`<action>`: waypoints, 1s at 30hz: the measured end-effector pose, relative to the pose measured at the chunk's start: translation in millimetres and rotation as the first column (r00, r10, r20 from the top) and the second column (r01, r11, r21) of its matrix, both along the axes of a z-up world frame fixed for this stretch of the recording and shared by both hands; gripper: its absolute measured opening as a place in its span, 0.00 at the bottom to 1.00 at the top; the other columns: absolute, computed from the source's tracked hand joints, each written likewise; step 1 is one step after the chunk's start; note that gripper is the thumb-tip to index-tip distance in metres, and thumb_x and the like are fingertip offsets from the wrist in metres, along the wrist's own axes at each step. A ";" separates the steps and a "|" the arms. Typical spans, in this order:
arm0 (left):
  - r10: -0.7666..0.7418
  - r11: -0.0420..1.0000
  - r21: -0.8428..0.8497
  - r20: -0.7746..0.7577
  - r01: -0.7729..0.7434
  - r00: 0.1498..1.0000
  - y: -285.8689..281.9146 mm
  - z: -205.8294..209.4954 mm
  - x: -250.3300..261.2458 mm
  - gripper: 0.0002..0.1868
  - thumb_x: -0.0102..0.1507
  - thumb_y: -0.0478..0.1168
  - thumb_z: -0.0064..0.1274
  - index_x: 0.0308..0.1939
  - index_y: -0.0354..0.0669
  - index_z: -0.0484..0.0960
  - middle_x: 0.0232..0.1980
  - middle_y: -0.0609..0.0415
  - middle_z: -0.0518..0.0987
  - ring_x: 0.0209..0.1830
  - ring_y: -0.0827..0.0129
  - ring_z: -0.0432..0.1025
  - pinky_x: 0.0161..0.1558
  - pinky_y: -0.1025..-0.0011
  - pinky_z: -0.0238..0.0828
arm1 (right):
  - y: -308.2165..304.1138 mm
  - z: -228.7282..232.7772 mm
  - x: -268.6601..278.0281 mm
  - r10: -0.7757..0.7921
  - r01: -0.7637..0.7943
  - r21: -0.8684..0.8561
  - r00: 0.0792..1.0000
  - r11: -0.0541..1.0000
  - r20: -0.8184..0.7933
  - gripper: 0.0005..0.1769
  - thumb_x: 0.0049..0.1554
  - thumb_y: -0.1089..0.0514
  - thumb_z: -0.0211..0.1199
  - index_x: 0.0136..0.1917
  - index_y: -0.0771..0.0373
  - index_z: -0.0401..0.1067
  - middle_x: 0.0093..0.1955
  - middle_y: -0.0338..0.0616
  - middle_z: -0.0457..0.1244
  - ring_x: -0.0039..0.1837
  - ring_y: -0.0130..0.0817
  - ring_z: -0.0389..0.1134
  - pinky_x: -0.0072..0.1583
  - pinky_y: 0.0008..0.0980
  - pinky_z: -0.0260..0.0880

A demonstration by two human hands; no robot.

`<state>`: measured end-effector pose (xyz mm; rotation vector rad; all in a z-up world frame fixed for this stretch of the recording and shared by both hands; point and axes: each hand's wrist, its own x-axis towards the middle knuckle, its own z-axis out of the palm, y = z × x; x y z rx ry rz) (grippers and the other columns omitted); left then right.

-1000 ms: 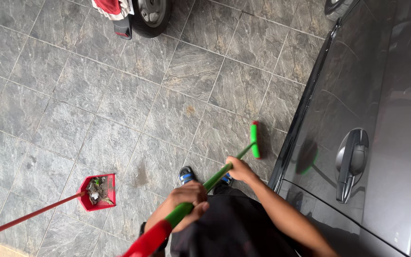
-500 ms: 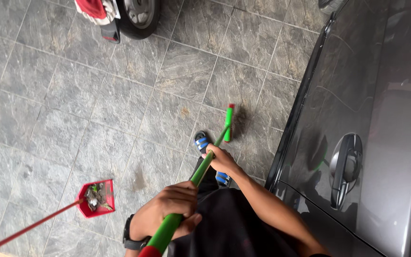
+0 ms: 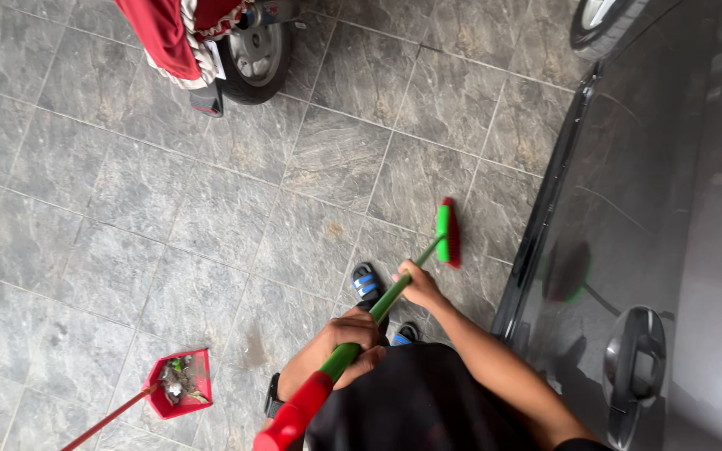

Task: The person sweeps the tiled floor using a broom, moving debris toward a red dustpan placed on the ground.

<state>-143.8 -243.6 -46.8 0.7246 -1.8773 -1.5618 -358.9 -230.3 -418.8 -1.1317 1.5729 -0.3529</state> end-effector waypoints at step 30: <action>0.034 0.999 -0.046 0.127 -0.028 0.991 -108.7 32.5 -48.6 0.18 0.60 0.31 0.60 0.20 0.39 0.67 0.25 0.51 0.71 0.32 0.57 0.70 0.44 0.61 0.68 | -118.7 36.4 -2.1 -0.060 0.067 -0.071 0.994 0.995 0.093 0.24 0.53 0.41 0.72 0.50 0.60 0.69 0.36 0.38 0.65 0.40 0.29 0.68 0.42 0.34 0.68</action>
